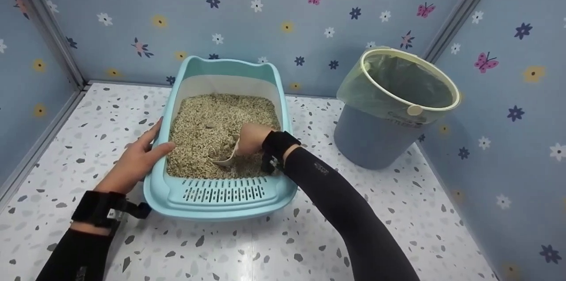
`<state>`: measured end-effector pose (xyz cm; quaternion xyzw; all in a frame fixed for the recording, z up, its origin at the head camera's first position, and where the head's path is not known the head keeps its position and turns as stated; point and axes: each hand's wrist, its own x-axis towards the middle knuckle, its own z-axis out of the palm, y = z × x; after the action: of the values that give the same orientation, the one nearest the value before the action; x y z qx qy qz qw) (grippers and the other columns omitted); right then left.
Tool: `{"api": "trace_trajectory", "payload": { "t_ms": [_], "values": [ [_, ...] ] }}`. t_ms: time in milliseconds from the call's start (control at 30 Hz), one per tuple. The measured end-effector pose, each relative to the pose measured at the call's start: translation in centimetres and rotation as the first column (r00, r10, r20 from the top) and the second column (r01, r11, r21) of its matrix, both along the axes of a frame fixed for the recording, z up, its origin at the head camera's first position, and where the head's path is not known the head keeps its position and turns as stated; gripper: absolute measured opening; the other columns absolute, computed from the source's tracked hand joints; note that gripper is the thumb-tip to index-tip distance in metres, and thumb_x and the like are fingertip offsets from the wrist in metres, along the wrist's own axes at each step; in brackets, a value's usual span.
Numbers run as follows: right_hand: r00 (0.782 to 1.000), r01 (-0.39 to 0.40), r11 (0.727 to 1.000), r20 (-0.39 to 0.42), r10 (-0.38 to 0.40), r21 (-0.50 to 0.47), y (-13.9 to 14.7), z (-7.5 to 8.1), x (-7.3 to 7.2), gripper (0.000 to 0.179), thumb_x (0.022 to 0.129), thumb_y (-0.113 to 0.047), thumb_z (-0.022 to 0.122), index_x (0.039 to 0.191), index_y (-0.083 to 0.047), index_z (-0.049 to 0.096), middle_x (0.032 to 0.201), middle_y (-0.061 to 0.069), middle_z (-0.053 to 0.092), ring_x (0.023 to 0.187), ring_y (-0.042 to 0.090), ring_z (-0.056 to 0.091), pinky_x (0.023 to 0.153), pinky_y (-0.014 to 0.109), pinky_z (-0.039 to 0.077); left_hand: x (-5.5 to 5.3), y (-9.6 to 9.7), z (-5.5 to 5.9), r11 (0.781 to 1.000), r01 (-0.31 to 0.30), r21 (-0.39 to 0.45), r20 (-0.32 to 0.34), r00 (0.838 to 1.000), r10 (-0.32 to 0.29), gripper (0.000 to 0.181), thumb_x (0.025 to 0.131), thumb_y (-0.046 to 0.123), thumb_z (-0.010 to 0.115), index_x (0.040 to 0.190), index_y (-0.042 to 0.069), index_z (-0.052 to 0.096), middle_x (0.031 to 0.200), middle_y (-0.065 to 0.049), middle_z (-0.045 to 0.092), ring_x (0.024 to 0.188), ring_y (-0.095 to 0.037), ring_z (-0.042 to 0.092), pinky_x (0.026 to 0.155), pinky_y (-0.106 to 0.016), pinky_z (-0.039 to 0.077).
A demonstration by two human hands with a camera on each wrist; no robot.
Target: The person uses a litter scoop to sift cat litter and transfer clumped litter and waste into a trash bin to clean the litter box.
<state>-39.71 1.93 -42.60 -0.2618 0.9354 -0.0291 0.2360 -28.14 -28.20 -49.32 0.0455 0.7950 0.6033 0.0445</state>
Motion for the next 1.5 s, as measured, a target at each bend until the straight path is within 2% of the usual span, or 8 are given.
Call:
{"api": "trace_trajectory", "payload": {
  "t_ms": [233,433,600,800,967,1233,1500],
  "values": [
    [0.999,0.043,0.997,0.020,-0.042,-0.068,0.0,-1.4,-0.3,0.055,0.105,-0.028,0.075,0.062,-0.020,0.042,0.056,-0.008,0.032,0.053,0.013,0.035,0.056,0.028,0.034,0.1,0.2,-0.5,0.999,0.010,0.031,0.012,1.000,-0.010,0.083,0.114,0.045,0.065,0.177,0.049,0.011,0.141,-0.040,0.063,0.095,-0.041,0.080,0.073,-0.051,0.069],
    [0.999,0.052,0.996,0.008,-0.052,-0.074,-0.1,-1.5,-0.2,0.057,0.105,-0.032,0.078,0.062,-0.020,0.041,0.056,-0.008,0.033,0.053,0.013,0.036,0.055,0.028,0.034,0.0,0.0,-0.7,1.000,0.003,0.015,0.011,1.000,-0.003,0.082,0.114,0.047,0.064,0.177,0.049,0.011,0.135,-0.037,0.066,0.093,-0.040,0.080,0.070,-0.050,0.069],
    [0.999,0.044,0.995,-0.014,-0.045,-0.090,-0.1,-1.2,0.0,0.053,0.106,-0.034,0.078,0.066,-0.020,0.045,0.060,-0.008,0.037,0.057,0.013,0.039,0.057,0.028,0.037,0.1,-0.2,-0.7,1.000,0.001,0.012,0.006,1.000,-0.002,0.083,0.114,0.046,0.064,0.177,0.048,0.010,0.144,-0.040,0.061,0.094,-0.039,0.080,0.072,-0.049,0.069],
    [0.999,0.017,0.995,-0.049,-0.022,-0.098,0.0,-1.2,0.1,0.055,0.110,-0.033,0.074,0.068,-0.019,0.041,0.062,-0.006,0.025,0.057,0.013,0.025,0.061,0.029,0.027,0.1,-0.2,-0.5,1.000,0.014,0.019,-0.006,1.000,-0.014,0.084,0.114,0.047,0.065,0.177,0.048,0.010,0.158,-0.041,0.050,0.103,-0.038,0.079,0.078,-0.046,0.069],
    [0.996,0.020,0.992,-0.082,-0.030,-0.127,-0.1,-1.4,0.1,0.059,0.109,-0.032,0.075,0.064,-0.019,0.039,0.060,-0.007,0.023,0.055,0.012,0.023,0.058,0.028,0.026,-0.1,-0.1,-0.3,1.000,0.008,0.009,-0.005,1.000,-0.008,0.084,0.114,0.047,0.065,0.177,0.049,0.010,0.157,-0.040,0.052,0.101,-0.037,0.079,0.077,-0.046,0.069],
    [0.992,-0.014,0.984,-0.123,-0.008,-0.179,-0.3,-1.7,0.2,0.054,0.107,-0.030,0.077,0.065,-0.020,0.046,0.060,-0.007,0.032,0.055,0.012,0.033,0.058,0.027,0.032,-0.2,-0.2,-0.2,1.000,0.005,0.000,-0.005,1.000,-0.005,0.083,0.114,0.046,0.064,0.177,0.048,0.009,0.149,-0.040,0.058,0.098,-0.035,0.080,0.076,-0.047,0.069],
    [0.992,0.026,0.979,-0.119,-0.050,-0.203,-0.5,-2.0,0.1,0.055,0.107,-0.034,0.078,0.067,-0.019,0.044,0.062,-0.008,0.033,0.055,0.010,0.034,0.057,0.027,0.033,-0.1,-0.2,0.0,1.000,0.005,0.000,-0.004,1.000,-0.005,0.083,0.114,0.048,0.064,0.177,0.049,0.010,0.145,-0.042,0.061,0.096,-0.037,0.081,0.074,-0.049,0.069]
  ]
}}
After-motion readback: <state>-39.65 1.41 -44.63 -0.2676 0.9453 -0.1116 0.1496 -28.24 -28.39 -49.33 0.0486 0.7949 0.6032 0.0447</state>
